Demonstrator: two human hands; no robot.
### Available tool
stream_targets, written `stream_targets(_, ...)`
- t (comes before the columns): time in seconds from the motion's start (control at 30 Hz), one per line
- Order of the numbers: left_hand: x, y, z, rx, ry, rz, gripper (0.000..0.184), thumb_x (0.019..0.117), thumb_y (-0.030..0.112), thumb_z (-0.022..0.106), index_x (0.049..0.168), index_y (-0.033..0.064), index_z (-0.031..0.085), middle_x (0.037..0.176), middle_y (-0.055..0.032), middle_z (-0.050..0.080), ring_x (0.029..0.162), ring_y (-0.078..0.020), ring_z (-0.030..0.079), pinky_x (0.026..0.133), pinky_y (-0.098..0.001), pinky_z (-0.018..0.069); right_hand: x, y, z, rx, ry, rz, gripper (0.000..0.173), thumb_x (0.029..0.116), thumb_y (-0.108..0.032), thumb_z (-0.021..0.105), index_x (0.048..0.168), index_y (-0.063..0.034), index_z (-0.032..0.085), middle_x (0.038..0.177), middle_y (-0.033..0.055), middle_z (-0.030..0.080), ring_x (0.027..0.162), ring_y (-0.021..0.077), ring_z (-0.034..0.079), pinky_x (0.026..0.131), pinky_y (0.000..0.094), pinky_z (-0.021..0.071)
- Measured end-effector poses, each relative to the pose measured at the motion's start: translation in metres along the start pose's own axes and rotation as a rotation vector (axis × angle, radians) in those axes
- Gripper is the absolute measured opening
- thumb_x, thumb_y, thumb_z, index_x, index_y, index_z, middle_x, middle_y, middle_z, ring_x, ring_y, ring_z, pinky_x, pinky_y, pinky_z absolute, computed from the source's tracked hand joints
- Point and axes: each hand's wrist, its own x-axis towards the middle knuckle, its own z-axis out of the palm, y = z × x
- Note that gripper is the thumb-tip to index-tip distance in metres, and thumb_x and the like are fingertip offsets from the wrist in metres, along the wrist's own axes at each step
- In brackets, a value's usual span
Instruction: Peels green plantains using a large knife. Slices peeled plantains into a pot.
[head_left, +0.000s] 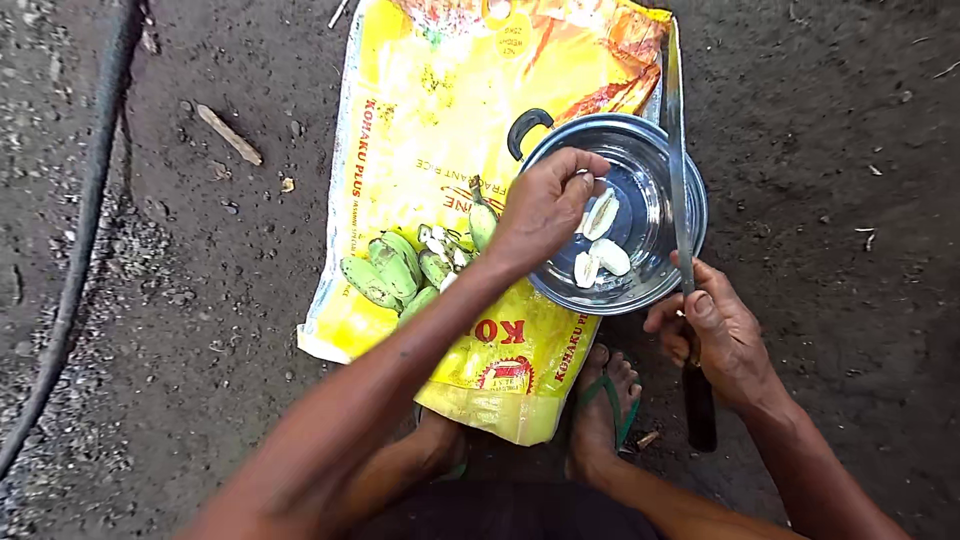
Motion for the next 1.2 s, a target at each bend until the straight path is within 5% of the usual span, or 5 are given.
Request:
stream_targets(0.27,-0.044,0.058,-0.148,1.017,-0.496,0.181,0.015,0.0991,0.009,0.059,0.107,0.0066,0.071,0.077,-0.0053,0.065,0.065,-0.0171,0.061,0.063,-0.0421,0.0523,-0.001,-0.043,-0.034,-0.340,-0.160,-0.001,0.058,0.1025,-0.047,0.048,0.150,-0.0144,0.042,0.086,-0.0086,0.066,0.055,-0.0004,0.053,0.048,0.0178,0.0460)
stream_targets(0.43,-0.084,0.038,-0.161,1.033,-0.595,-0.087,0.017,0.0981,0.009,0.065,0.114,0.0038,0.071,0.101,-0.0134,0.069,0.085,-0.0278,0.069,0.080,-0.0499,0.0565,0.008,-0.103,-0.042,-0.571,-0.290,-0.006,0.060,0.0994,-0.059,0.049,0.147,-0.0232,0.048,0.080,-0.0102,0.064,0.054,-0.0016,0.052,0.047,0.0174,0.0440)
stream_targets(0.63,-0.086,-0.058,-0.136,0.789,-0.392,-0.148,0.021,0.0982,0.015,0.067,0.096,-0.0058,0.070,0.092,-0.0211,0.068,0.089,-0.0368,0.068,0.083,-0.0574,0.0538,0.056,-0.150,0.036,-0.665,-0.370,-0.094,0.053,0.0995,-0.051,0.053,0.143,-0.0214,0.051,0.077,-0.0051,0.063,0.053,0.0055,0.054,0.047,0.0259,0.0484)
stream_targets(0.83,-0.099,-0.106,-0.113,0.590,-0.183,-0.423,0.058,0.0967,0.035,0.071,0.132,-0.0092,0.056,0.120,-0.0289,0.063,0.109,-0.0422,0.064,0.098,-0.0587,0.0493,0.093,-0.099,0.144,-0.074,-0.299,-0.259,0.060,0.1034,-0.032,0.054,0.155,-0.0104,0.034,0.074,0.0019,0.060,0.047,0.0083,0.049,0.040,0.0225,0.0446)
stream_targets(1.2,-0.030,-0.106,-0.118,0.780,-0.200,0.082,0.022,0.0950,0.007,0.064,0.115,0.0007,0.071,0.121,-0.0202,0.066,0.116,-0.0441,0.059,0.090,-0.0620,0.0481,0.112,-0.062,0.147,0.224,-0.052,-0.143,0.050,0.1087,-0.036,0.041,0.151,-0.0112,0.031,0.083,0.0005,0.065,0.046,0.0057,0.048,0.043,0.0200,0.0454)
